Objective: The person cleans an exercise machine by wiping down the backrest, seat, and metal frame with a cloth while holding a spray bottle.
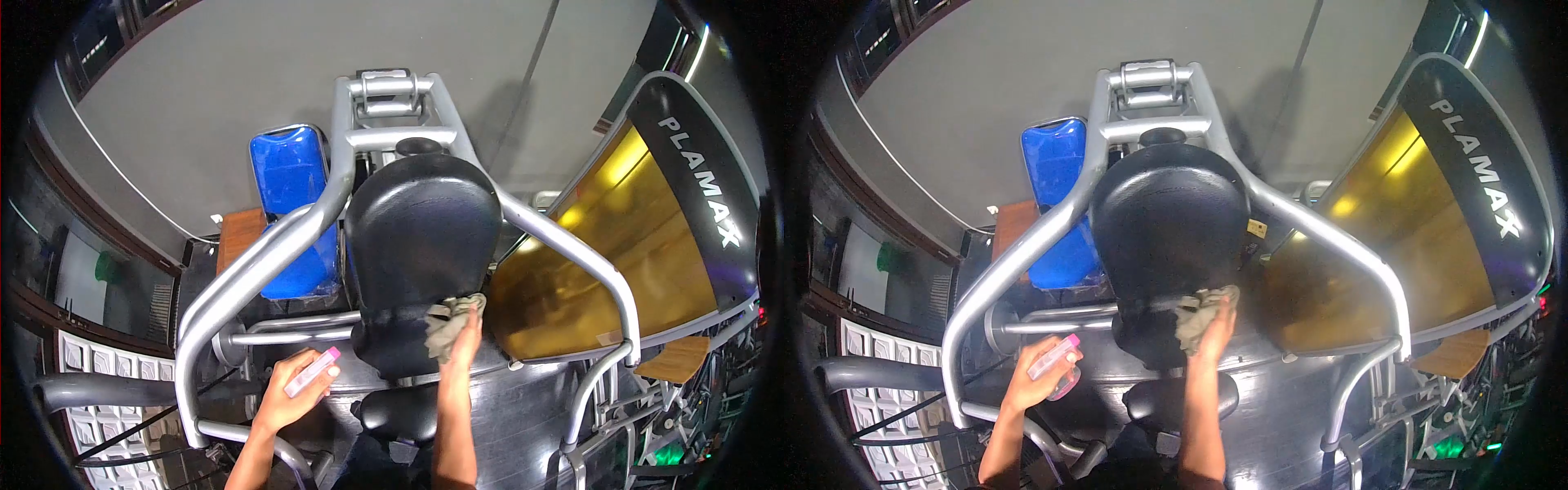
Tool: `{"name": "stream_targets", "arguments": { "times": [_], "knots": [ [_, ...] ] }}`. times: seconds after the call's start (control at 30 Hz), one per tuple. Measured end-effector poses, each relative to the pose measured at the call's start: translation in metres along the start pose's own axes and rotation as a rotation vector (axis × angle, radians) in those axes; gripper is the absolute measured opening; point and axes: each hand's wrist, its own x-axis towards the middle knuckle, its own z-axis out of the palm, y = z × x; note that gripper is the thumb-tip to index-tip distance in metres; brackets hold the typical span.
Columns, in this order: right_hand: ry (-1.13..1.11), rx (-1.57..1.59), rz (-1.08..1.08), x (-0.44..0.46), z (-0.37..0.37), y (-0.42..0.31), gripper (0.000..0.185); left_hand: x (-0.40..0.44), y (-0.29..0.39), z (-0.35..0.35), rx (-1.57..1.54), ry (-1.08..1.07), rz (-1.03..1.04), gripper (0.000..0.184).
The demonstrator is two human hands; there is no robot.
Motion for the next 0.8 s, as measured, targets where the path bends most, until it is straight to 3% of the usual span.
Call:
{"name": "stream_targets", "arguments": {
  "times": [0.03,0.13,0.2,0.33,0.47,0.53,0.6,0.73,0.8],
  "knots": [
    [0.14,-0.122,-0.008,-0.007,0.006,0.008,0.047,0.003,-0.004,0.005,-0.015,0.012,0.038,0.019],
    [0.103,-0.133,-0.059,-0.017,0.015,0.068,0.053,0.01,0.001,0.021,-0.035,0.05,0.05,0.021],
    [0.033,-0.255,0.041,-0.044,0.027,0.082,0.072,0.013,0.001,0.028,-0.063,0.046,0.029,0.022],
    [-0.071,-0.196,0.164,-0.06,0.029,0.084,0.06,0.017,0.005,0.039,-0.105,0.065,0.025,0.022],
    [-0.011,-0.047,-0.053,-0.032,0.022,0.038,0.043,0.018,0.003,0.044,-0.049,0.093,0.031,0.019],
    [0.23,-0.067,-0.167,-0.015,0.032,0.016,0.038,0.016,-0.004,0.046,-0.019,0.115,0.055,0.031],
    [0.161,-0.011,-0.237,-0.017,0.039,-0.005,0.038,0.013,-0.007,0.047,-0.015,0.095,0.044,0.032],
    [0.214,-0.496,-0.686,-0.023,0.045,0.032,0.036,0.011,-0.002,0.05,-0.066,0.084,0.036,0.033],
    [0.114,-0.593,-0.76,-0.044,0.048,0.046,0.034,0.011,-0.003,0.05,-0.084,0.094,0.035,0.034]
  ]
}}
